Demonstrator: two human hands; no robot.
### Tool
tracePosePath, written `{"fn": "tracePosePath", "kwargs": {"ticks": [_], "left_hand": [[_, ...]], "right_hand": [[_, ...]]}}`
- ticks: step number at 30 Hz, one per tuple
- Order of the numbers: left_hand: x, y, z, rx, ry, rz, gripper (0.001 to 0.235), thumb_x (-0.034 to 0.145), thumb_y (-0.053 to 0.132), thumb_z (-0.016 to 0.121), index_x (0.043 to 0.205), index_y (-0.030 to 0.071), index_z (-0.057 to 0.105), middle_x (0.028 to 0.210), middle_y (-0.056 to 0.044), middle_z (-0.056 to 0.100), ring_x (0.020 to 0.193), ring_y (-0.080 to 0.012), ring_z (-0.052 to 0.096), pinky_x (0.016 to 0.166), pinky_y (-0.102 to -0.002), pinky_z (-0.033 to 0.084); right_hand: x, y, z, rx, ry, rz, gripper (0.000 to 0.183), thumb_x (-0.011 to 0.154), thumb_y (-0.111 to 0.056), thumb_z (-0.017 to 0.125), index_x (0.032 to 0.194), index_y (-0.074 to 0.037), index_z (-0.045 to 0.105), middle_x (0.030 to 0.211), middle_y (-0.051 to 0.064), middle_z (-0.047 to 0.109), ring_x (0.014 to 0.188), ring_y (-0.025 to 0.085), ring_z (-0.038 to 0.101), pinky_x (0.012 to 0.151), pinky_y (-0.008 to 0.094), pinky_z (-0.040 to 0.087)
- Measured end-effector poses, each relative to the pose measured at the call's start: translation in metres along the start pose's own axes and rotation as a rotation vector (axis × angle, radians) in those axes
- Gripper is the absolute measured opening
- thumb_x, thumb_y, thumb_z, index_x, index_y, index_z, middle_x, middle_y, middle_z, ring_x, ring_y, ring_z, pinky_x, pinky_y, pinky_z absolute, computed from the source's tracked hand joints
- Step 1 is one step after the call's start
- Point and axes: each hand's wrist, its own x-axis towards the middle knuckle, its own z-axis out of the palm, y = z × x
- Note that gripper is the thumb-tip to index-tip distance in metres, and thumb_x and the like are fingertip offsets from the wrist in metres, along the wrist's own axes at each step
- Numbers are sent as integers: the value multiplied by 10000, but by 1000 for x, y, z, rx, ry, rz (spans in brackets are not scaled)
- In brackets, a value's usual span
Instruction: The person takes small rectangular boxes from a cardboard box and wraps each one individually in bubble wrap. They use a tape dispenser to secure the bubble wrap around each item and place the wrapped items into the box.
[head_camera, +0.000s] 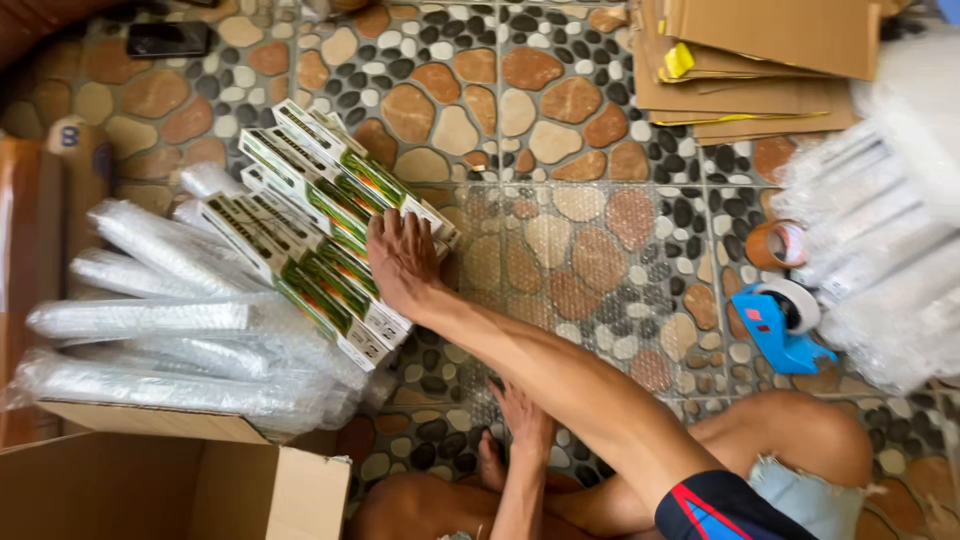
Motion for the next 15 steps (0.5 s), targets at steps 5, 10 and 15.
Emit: {"fn": "tracePosePath", "kwargs": {"ticks": [5,10,15], "left_hand": [[4,8,-35,-63,158,7,442,1133,227,377,1533,60,469,1714,-200,273,1584,-380,242,1200,-647,247],[15,25,-142,-276,-57,133,484,878,441,725,1289,207,622,1354,-76,542,1247,-290,526,1018,-498,430],[-8,50,-118,-203,2,487,118,920,297,667,1018,253,619,929,43,641,911,-183,659,868,-387,485]], "right_hand": [[-62,56,-45,651,-9,72,458,867,-349,693,1244,-93,660,1147,149,686,1082,434,691,902,572,556],[-206,192,-99,570,199,78,386,853,-130,745,1218,-30,672,1021,224,685,980,460,682,862,530,535],[-326,305,-67,169,61,143,362,909,-247,769,1182,-37,658,1011,191,675,954,428,665,826,530,528]]}}
